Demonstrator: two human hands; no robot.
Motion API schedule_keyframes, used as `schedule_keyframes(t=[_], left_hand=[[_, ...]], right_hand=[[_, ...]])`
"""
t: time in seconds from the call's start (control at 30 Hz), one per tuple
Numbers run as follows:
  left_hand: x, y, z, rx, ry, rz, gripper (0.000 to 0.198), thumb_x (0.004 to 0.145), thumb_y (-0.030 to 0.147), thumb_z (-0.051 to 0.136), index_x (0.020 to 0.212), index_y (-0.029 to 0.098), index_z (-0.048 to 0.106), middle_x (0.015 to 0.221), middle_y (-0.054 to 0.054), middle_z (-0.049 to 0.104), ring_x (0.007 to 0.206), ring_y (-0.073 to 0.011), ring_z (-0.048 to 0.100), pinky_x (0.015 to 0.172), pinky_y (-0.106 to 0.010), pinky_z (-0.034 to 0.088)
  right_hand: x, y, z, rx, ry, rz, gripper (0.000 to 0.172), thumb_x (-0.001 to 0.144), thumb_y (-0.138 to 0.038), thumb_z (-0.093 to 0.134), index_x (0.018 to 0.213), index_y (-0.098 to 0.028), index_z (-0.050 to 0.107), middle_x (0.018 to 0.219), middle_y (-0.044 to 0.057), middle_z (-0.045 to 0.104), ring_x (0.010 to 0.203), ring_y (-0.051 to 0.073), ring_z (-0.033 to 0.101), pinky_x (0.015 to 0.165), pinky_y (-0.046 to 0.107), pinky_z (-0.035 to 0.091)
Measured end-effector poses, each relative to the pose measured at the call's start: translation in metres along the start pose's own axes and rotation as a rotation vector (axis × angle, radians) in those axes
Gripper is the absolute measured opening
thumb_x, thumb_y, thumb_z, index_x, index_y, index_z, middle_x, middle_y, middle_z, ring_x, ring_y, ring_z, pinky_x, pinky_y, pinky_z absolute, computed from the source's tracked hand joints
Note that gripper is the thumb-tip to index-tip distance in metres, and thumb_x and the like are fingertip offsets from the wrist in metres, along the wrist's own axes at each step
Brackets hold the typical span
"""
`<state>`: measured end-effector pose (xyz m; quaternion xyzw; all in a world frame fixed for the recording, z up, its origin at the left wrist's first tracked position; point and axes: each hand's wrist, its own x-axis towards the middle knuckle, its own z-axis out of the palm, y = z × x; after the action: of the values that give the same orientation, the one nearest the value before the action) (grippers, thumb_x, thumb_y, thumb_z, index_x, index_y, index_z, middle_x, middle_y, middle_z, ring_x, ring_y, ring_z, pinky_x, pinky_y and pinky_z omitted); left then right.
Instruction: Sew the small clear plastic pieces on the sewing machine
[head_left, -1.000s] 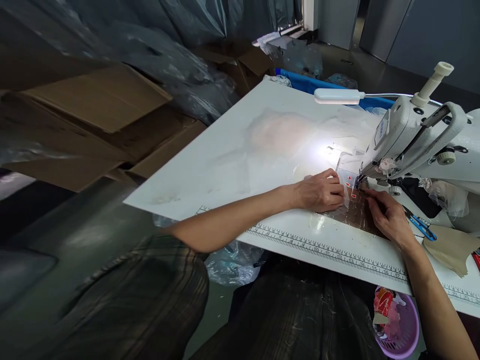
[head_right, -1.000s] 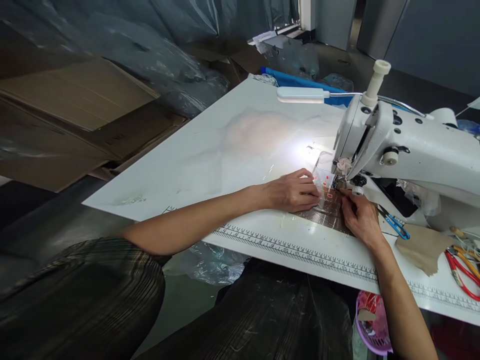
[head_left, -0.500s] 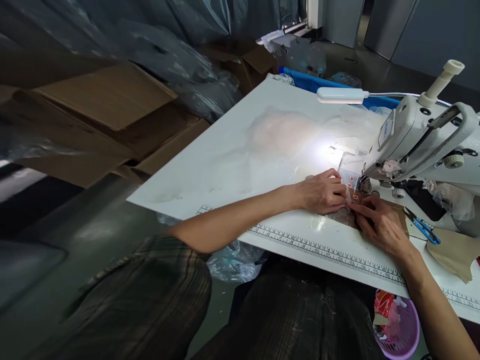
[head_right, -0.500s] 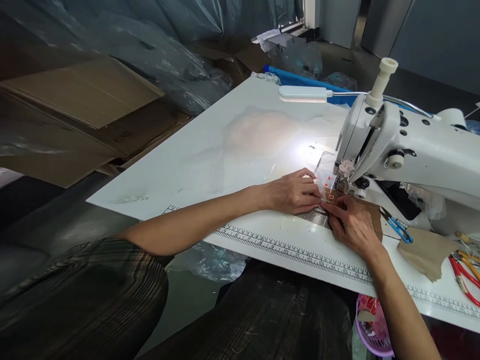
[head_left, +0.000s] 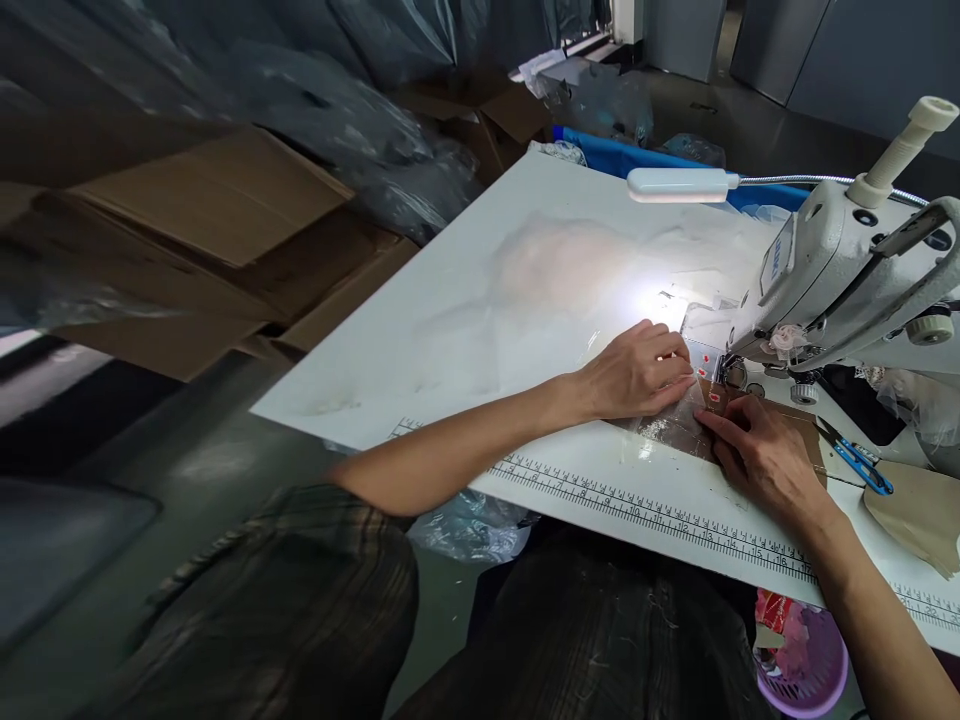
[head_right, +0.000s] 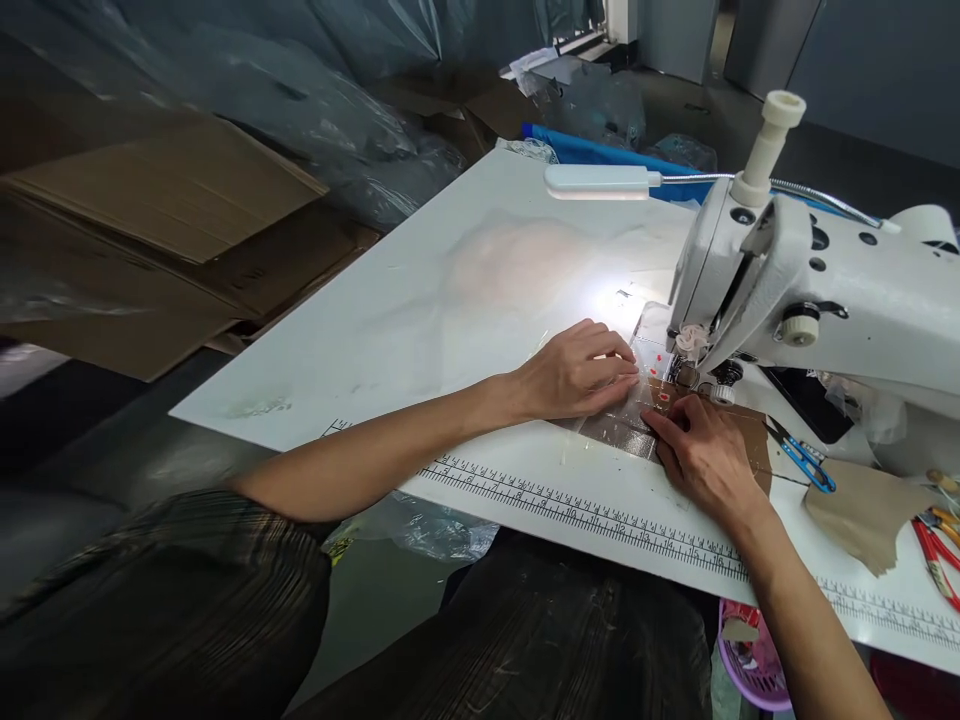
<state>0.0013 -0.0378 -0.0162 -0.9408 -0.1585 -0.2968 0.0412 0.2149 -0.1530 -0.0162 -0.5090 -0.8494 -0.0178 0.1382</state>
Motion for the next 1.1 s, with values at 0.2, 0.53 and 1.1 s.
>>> schedule_keyframes(t=[0.2, 0.53, 1.1], left_hand=[[-0.004, 0.006, 0.008, 0.071, -0.065, 0.078, 0.027, 0.099, 0.027, 0.046, 0.091, 0.015, 0.068, 0.098, -0.006, 0.07, 0.078, -0.0167, 0.056, 0.072, -0.032, 0.039], [-0.004, 0.008, 0.008, 0.085, -0.2, 0.024, 0.032, 0.102, 0.036, 0.04, 0.107, 0.015, 0.065, 0.112, -0.011, 0.064, 0.081, -0.0188, 0.053, 0.077, -0.035, 0.039], [0.015, -0.002, 0.015, 0.093, -0.319, 0.115, 0.035, 0.103, 0.036, 0.039, 0.122, 0.017, 0.062, 0.128, -0.01, 0.062, 0.098, -0.0223, 0.056, 0.085, -0.038, 0.033]], right_hand=[[0.0, -0.003, 0.0, -0.087, -0.006, -0.026, 0.036, 0.092, -0.019, 0.046, 0.12, -0.024, 0.069, 0.093, 0.01, 0.061, 0.081, 0.019, 0.057, 0.069, 0.031, 0.05], [-0.001, -0.003, 0.001, -0.114, 0.034, -0.055, 0.034, 0.094, -0.019, 0.046, 0.12, -0.02, 0.068, 0.093, 0.01, 0.061, 0.078, 0.018, 0.057, 0.065, 0.031, 0.049], [0.006, -0.017, -0.008, -0.232, -0.189, 0.166, 0.04, 0.093, -0.015, 0.044, 0.13, -0.02, 0.059, 0.103, 0.014, 0.061, 0.083, 0.021, 0.06, 0.065, 0.029, 0.049]])
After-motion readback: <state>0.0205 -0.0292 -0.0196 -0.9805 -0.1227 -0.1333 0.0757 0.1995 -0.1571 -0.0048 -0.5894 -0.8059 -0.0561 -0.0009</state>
